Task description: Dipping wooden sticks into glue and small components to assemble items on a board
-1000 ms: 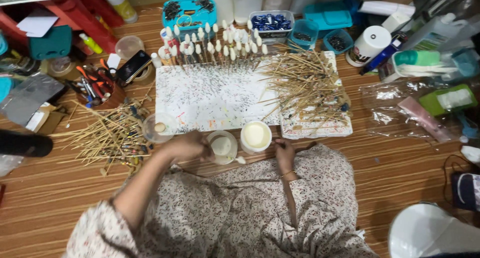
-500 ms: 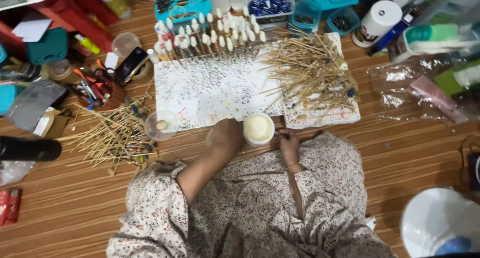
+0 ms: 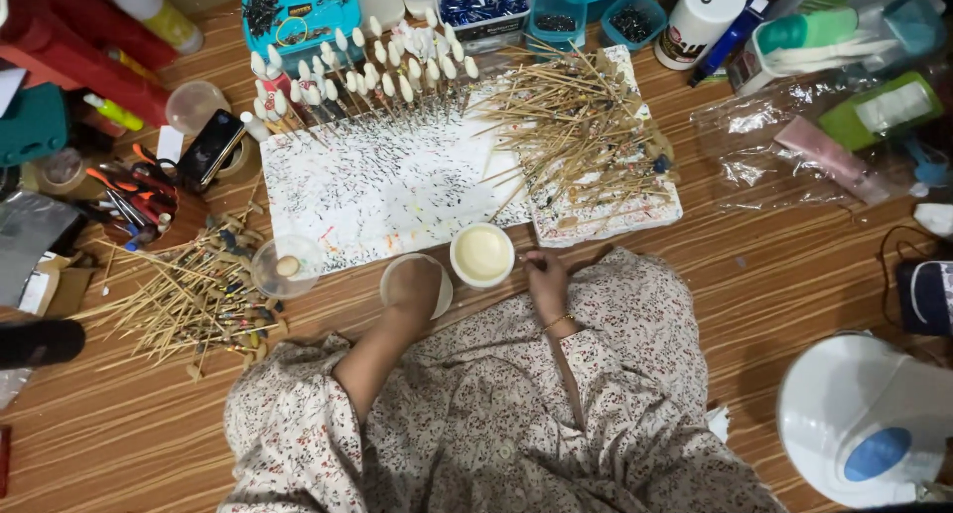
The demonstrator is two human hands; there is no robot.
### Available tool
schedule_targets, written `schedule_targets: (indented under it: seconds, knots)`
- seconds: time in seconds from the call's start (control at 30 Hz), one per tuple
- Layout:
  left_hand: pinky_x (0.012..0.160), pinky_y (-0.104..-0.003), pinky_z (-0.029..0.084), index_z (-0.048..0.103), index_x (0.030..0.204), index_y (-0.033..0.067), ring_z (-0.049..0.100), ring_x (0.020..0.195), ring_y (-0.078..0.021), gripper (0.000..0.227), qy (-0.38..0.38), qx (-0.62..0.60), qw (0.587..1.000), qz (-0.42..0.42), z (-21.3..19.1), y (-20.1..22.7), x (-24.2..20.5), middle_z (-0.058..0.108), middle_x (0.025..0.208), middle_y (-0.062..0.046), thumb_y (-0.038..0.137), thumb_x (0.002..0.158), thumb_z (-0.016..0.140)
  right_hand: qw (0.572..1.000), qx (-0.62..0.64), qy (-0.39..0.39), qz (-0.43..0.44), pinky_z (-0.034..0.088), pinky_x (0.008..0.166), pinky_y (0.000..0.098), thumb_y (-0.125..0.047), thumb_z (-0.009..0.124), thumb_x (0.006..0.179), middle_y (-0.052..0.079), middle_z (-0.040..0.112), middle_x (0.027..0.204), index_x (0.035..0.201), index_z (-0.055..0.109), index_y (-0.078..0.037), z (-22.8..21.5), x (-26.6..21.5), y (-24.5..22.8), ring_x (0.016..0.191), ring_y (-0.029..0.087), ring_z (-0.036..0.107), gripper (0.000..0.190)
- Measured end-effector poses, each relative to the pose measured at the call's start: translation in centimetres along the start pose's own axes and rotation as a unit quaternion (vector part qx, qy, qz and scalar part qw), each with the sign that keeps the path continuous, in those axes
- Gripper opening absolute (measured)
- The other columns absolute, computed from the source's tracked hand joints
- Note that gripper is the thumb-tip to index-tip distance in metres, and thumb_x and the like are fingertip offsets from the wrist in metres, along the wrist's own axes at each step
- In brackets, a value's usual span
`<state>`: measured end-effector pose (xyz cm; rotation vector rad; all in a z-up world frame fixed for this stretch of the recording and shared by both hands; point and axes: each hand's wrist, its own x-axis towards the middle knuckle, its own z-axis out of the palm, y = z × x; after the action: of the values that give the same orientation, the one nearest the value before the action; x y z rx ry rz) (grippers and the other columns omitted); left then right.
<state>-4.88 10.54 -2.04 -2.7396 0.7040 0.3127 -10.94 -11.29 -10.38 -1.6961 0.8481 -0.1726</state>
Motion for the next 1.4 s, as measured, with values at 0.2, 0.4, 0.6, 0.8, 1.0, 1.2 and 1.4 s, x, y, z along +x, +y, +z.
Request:
schedule_targets:
  seconds: [0.2,0.4,0.6,0.8,1.0,1.2,1.4]
  knots:
    - [0.059,-0.040,0.059,0.077,0.080,0.0126,0.076,0.074,-0.0251,0.023,-0.004,-0.026,1.000,-0.002,3.1,-0.1,0.4,0.075,0.076,-0.003,0.008,0.090,0.057,1.000,-0.002,-0.005,-0.007,0.053,0.093,0.0392,-0.014,0.073,0.080,0.012,0.073,0.100,0.098,0.077,-0.012,-0.3,0.1,0.4,0.101,0.027,0.070,0.019]
    - [0.061,-0.034,0.058,0.078,0.078,0.0155,0.077,0.077,-0.0218,0.025,-0.002,-0.036,0.999,-0.005,-0.1,-0.3,-0.3,0.075,0.076,0.000,0.010,0.092,0.058,1.000,-0.010,-0.010,-0.008,0.053,0.093,0.0387,-0.015,0.075,0.080,0.012,0.073,0.103,0.100,0.078,-0.013,-0.2,0.4,1.0,0.103,0.027,0.070,0.020]
    - [0.056,-0.040,0.058,0.075,0.073,0.0124,0.075,0.066,-0.0276,0.020,0.034,-0.088,0.995,-0.029,5.1,-1.6,1.0,0.072,0.068,-0.005,0.004,0.085,0.061,1.000,-0.006,-0.009,-0.001,0.052,0.094,0.0396,-0.008,0.070,0.081,0.013,0.073,0.100,0.100,0.076,-0.009,-0.7,-0.5,-0.8,0.102,0.028,0.069,0.020]
    - [0.056,-0.043,0.060,0.078,0.085,0.0063,0.076,0.069,-0.0330,0.012,0.042,-0.140,0.987,-0.063,-1.2,-3.5,-6.9,0.076,0.077,-0.014,0.004,0.081,0.066,0.999,-0.032,-0.012,0.001,0.054,0.092,0.0373,-0.011,0.072,0.081,0.009,0.075,0.100,0.099,0.077,-0.014,-0.9,0.1,0.0,0.103,0.025,0.070,0.018]
    - [0.063,-0.040,0.061,0.073,0.112,0.0085,0.074,0.076,-0.0294,0.025,0.239,-0.228,0.939,-0.092,3.1,-4.9,-11.4,0.068,0.082,-0.008,0.016,0.089,0.066,0.999,-0.032,-0.007,-0.011,0.052,0.096,0.0413,-0.010,0.072,0.082,0.014,0.075,0.104,0.099,0.077,-0.011,-0.1,1.1,1.7,0.108,0.030,0.069,0.018]
    - [0.061,-0.036,0.057,0.077,0.107,0.0109,0.070,0.069,-0.0253,0.018,0.401,-0.278,0.867,-0.099,6.6,-5.3,-12.2,0.066,0.073,-0.005,0.013,0.090,0.070,0.999,-0.040,-0.007,-0.021,0.052,0.097,0.0433,-0.010,0.071,0.083,0.015,0.074,0.104,0.099,0.077,-0.010,-0.1,0.4,1.0,0.109,0.031,0.069,0.017]
    - [0.059,-0.035,0.055,0.078,0.102,0.0083,0.066,0.063,-0.0259,0.015,0.472,-0.343,0.809,-0.075,8.0,-6.2,-12.2,0.064,0.071,-0.005,0.008,0.089,0.072,0.999,-0.048,-0.007,-0.015,0.054,0.092,0.0414,-0.013,0.073,0.082,0.015,0.074,0.102,0.099,0.078,-0.012,0.0,0.5,1.0,0.105,0.030,0.070,0.018]
